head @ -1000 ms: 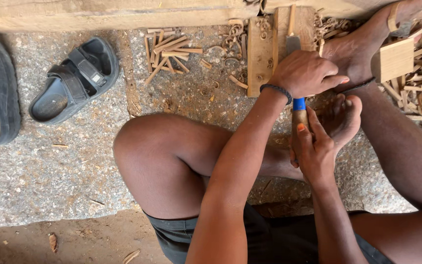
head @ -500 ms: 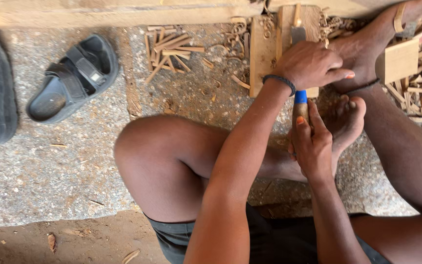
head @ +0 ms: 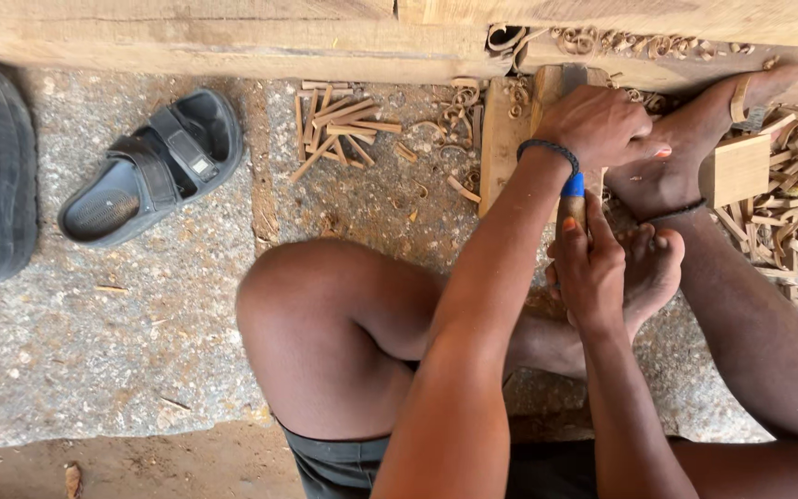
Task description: The person carves a piece of wood using a chisel while sitting on the floor. They use their hands to guide the tool and their feet to hold the wood in place while removing wood shavings.
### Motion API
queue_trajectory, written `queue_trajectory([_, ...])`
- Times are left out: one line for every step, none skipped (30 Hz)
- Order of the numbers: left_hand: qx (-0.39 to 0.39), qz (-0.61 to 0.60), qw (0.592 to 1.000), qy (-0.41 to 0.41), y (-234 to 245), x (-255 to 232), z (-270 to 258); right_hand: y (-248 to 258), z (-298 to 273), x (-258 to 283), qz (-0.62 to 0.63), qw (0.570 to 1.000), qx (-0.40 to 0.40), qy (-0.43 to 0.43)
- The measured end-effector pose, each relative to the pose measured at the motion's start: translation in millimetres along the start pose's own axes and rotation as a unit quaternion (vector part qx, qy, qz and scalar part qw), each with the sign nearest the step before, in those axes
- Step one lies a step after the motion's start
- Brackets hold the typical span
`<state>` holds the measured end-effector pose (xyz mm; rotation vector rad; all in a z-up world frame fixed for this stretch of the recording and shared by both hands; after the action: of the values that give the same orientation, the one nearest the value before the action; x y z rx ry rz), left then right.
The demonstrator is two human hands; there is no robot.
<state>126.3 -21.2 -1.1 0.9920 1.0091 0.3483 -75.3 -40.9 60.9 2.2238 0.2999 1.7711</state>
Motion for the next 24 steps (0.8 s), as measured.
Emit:
queue_trajectory([0.021,0.001,1.0,0.016,-4,4,1,-1,1,-3,0.001,1.0,0.002,0.002])
queue_trajectory([0.043,0.0,0.999,0.032,-10,4,-1,0,-1,-6,0.002,1.0,0.001,0.002])
queue_trajectory([0.065,-0.002,0.997,0.047,-16,3,-4,3,-4,-8,0.003,1.0,0.001,0.002])
queue_trajectory([-0.01,-0.02,0.999,0.03,-10,2,-5,3,-3,-8,0.024,1.0,-0.005,0.012])
queue_trajectory([-0.084,-0.04,0.996,0.012,-6,0,-10,3,-2,-7,0.045,0.999,-0.011,0.023])
queue_trajectory([-0.154,-0.062,0.986,-0.004,-4,0,-20,3,-2,-8,0.066,0.997,-0.015,0.029])
queue_trajectory([-0.206,-0.049,0.977,-0.031,-2,-1,-28,5,-1,-9,0.055,0.998,-0.023,0.024])
queue_trajectory([-0.254,-0.04,0.965,-0.055,-5,-3,-41,9,-1,-12,0.042,0.999,-0.03,0.013])
queue_trajectory([-0.302,-0.031,0.95,-0.079,-5,-4,-55,14,-3,-15,0.029,0.999,-0.037,0.002])
queue_trajectory([-0.296,-0.039,0.952,-0.064,-6,0,-66,19,-4,-16,0.057,0.997,-0.042,-0.001])
queue_trajectory([-0.289,-0.046,0.955,-0.048,-3,4,-77,26,-6,-15,0.085,0.995,-0.046,-0.004])
queue_trajectory([-0.284,-0.052,0.957,-0.03,2,11,-87,33,-7,-13,0.114,0.992,-0.048,-0.006])
queue_trajectory([-0.273,-0.048,0.96,0.024,9,19,-96,43,-9,-8,0.128,0.99,-0.06,0.025])
queue_trajectory([-0.264,-0.046,0.96,0.08,16,27,-103,58,-12,-2,0.141,0.986,-0.07,0.057])
queue_trajectory([-0.254,-0.043,0.957,0.136,22,34,-109,69,-15,3,0.153,0.981,-0.08,0.088])
queue_trajectory([-0.255,-0.021,0.956,0.146,28,35,-113,81,-20,5,0.173,0.976,-0.096,0.092])
queue_trajectory([-0.256,0.001,0.954,0.155,33,36,-117,95,-25,6,0.192,0.97,-0.111,0.095])
queue_trajectory([-0.259,0.02,0.952,0.164,34,34,-117,107,-31,7,0.208,0.965,-0.128,0.1])
queue_trajectory([-0.272,0.064,0.949,0.143,35,28,-118,114,-37,6,0.194,0.967,-0.135,0.09])
queue_trajectory([-0.282,0.108,0.946,0.12,35,23,-117,120,-44,4,0.182,0.969,-0.144,0.08])
queue_trajectory([-0.292,0.151,0.939,0.096,35,18,-114,126,-47,3,0.169,0.971,-0.153,0.069])
queue_trajectory([-0.267,0.131,0.948,0.11,31,18,-112,128,-50,0,0.157,0.973,-0.161,0.059])
queue_trajectory([-0.242,0.111,0.956,0.124,27,19,-110,128,-52,-3,0.145,0.974,-0.168,0.048])
queue_trajectory([-0.213,0.091,0.963,0.141,21,21,-111,128,-56,-7,0.132,0.975,-0.174,0.034])
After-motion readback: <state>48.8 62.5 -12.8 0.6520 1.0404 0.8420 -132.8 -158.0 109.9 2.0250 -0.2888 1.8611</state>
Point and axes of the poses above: each hand's wrist, its own z-axis towards the middle knuckle, its own y-axis out of the back of the hand, x = y × z, the point moved 4 cm from there along z, towards the middle knuckle, and after that the axes turned 5 degrees about y, right-handed, at the moved point
